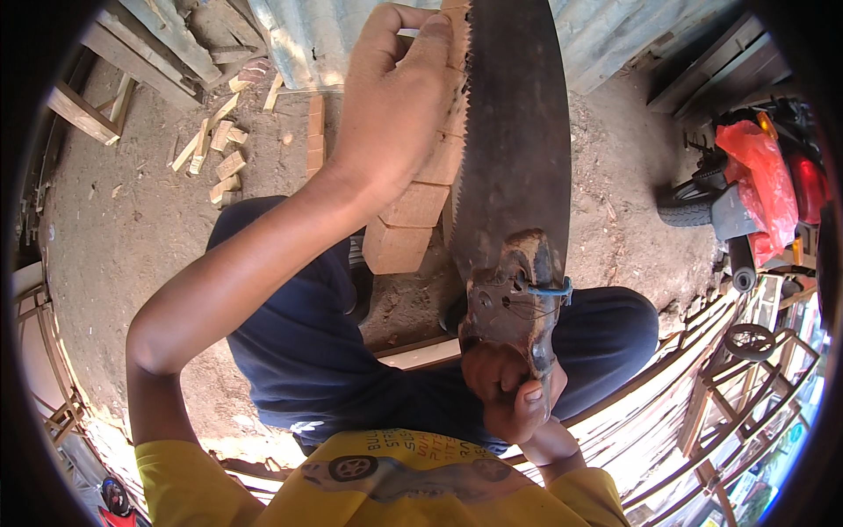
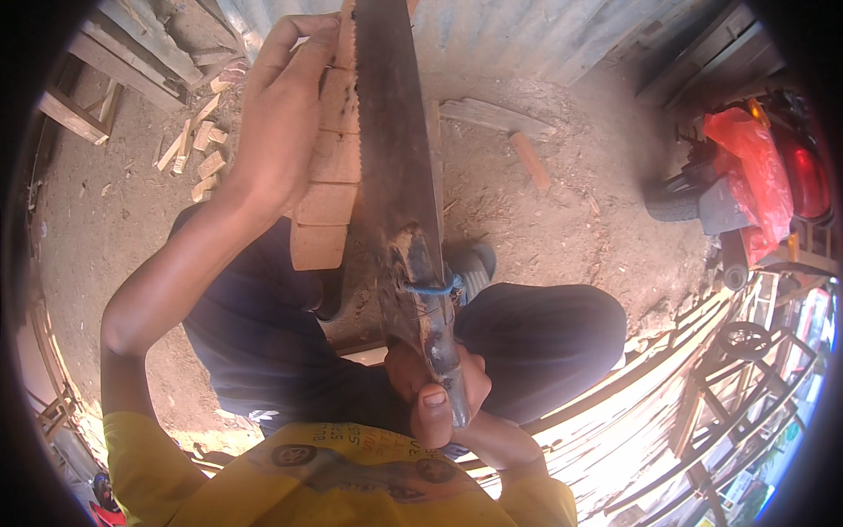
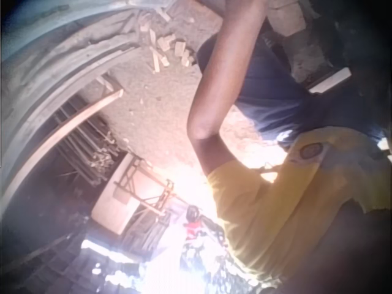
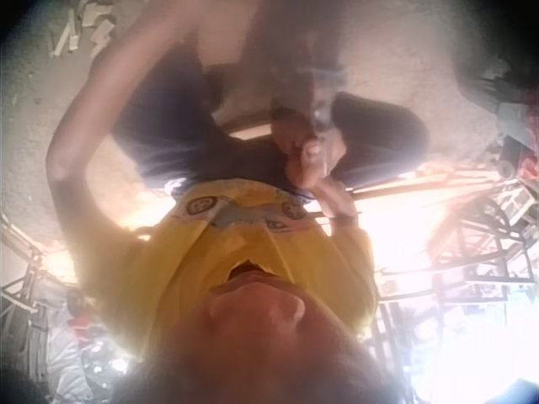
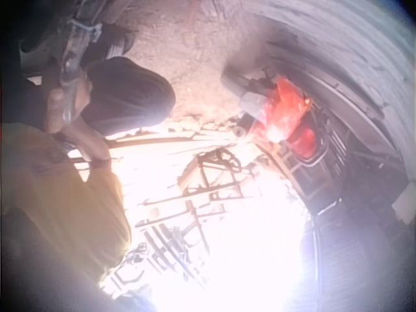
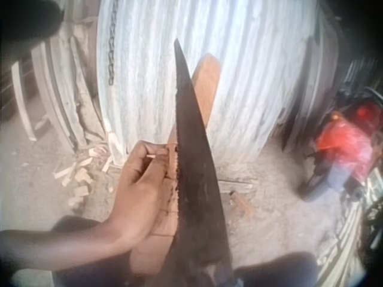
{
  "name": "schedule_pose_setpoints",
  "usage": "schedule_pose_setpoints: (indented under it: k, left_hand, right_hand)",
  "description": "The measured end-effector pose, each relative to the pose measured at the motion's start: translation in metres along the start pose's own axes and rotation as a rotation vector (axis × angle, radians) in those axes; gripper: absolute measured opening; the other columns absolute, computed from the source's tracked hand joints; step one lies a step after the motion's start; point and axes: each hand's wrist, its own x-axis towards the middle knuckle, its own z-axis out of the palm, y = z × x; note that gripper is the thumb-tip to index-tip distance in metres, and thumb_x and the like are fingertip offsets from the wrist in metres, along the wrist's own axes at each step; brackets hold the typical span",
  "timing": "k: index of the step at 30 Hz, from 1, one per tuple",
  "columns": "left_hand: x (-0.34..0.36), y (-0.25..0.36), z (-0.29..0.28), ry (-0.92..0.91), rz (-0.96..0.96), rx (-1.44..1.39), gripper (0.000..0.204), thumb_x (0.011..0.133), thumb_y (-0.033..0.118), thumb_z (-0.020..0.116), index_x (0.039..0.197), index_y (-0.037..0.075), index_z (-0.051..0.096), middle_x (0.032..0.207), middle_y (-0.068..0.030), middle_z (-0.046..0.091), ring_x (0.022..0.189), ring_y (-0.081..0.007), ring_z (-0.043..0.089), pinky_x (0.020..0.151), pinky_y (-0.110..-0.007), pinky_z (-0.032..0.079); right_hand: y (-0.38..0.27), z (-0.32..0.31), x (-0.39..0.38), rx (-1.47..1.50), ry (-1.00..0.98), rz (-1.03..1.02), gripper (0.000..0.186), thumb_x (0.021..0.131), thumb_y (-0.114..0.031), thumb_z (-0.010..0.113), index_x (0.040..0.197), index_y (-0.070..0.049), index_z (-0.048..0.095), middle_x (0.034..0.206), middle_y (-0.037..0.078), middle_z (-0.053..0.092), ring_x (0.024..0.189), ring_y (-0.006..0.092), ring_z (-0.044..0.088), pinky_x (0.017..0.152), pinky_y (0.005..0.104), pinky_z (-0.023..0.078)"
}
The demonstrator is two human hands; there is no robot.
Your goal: The person sits on the ground and uses a hand saw to cut a small wooden block held between their feet. They repeatedly saw along marked lines, pause to inspect the cut, and continue sawing until the block is separated into smaller pieces.
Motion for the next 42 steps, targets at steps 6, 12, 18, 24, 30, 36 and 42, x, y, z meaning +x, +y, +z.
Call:
schedule_pose_setpoints:
  k: [6,12,18,24,30,36,42]
  left_hand:
    - [-0.006,0.01,0.003,0.012,-0.057,0.059,0.014,0.1,0.022,0.046,0.102,0.012,0.055,0.088,0.0029,0.055,0.078,-0.0025,0.048,0.066,-0.021,0.042]
    - [-0.006,0.013,-0.001,-0.018,-0.084,0.055,0.013,0.101,0.022,0.047,0.099,0.012,0.055,0.085,0.0037,0.054,0.07,-0.0026,0.047,0.059,-0.021,0.04]
    - [-0.001,0.004,-0.005,-0.024,-0.06,0.056,0.018,0.099,0.024,0.048,0.101,0.007,0.054,0.074,0.001,0.054,0.063,-0.0041,0.046,0.055,-0.023,0.038]
    - [-0.001,0.012,-0.006,-0.043,-0.101,0.144,0.016,0.1,0.023,0.048,0.101,0.01,0.056,0.083,0.001,0.057,0.073,-0.0054,0.052,0.064,-0.024,0.044]
    - [0.002,0.013,-0.01,-0.11,-0.123,0.182,0.015,0.1,0.021,0.046,0.101,0.011,0.057,0.09,0.0,0.061,0.082,-0.0083,0.06,0.068,-0.025,0.05]
    - [0.006,0.018,-0.021,-0.261,-0.178,0.101,0.016,0.099,0.023,0.047,0.101,0.011,0.056,0.091,-0.0009,0.062,0.078,-0.0103,0.062,0.066,-0.025,0.052]
    - [0.011,0.02,-0.019,-0.352,-0.164,0.204,0.023,0.095,0.03,0.056,0.102,0.008,0.059,0.087,0.0005,0.061,0.078,-0.007,0.059,0.066,-0.024,0.049]
  right_hand:
    - [0.006,-0.008,0.009,-0.064,-0.158,-0.039,0.049,0.088,-0.042,0.056,0.072,0.004,0.05,0.054,0.004,0.05,0.046,0.0122,0.047,0.044,0.0257,0.035]
    - [0.001,-0.008,0.016,-0.068,-0.197,-0.048,0.049,0.089,-0.043,0.055,0.073,0.003,0.05,0.054,0.005,0.05,0.046,0.0135,0.046,0.044,0.0259,0.036]
    - [-0.004,-0.014,0.022,-0.1,-0.213,-0.044,0.052,0.091,-0.045,0.053,0.07,0.003,0.049,0.053,0.005,0.049,0.045,0.0137,0.046,0.044,0.0257,0.035]
    - [-0.005,-0.019,0.022,-0.064,-0.193,-0.004,0.057,0.091,-0.05,0.054,0.068,0.003,0.049,0.053,0.005,0.048,0.044,0.0132,0.045,0.043,0.0252,0.032]
    - [-0.004,-0.031,0.025,-0.07,-0.174,0.034,0.06,0.088,-0.053,0.057,0.068,0.003,0.048,0.052,0.004,0.048,0.044,0.0117,0.045,0.042,0.0246,0.031]
    - [-0.008,-0.046,0.027,-0.15,-0.138,-0.02,0.053,0.09,-0.052,0.057,0.075,-0.005,0.036,0.053,0.003,0.033,0.042,0.0159,0.034,0.041,0.0296,0.025]
    - [-0.002,-0.074,0.02,-0.158,-0.132,-0.059,0.044,0.092,-0.046,0.053,0.074,-0.009,0.037,0.053,0.003,0.033,0.041,0.016,0.032,0.041,0.0323,0.027]
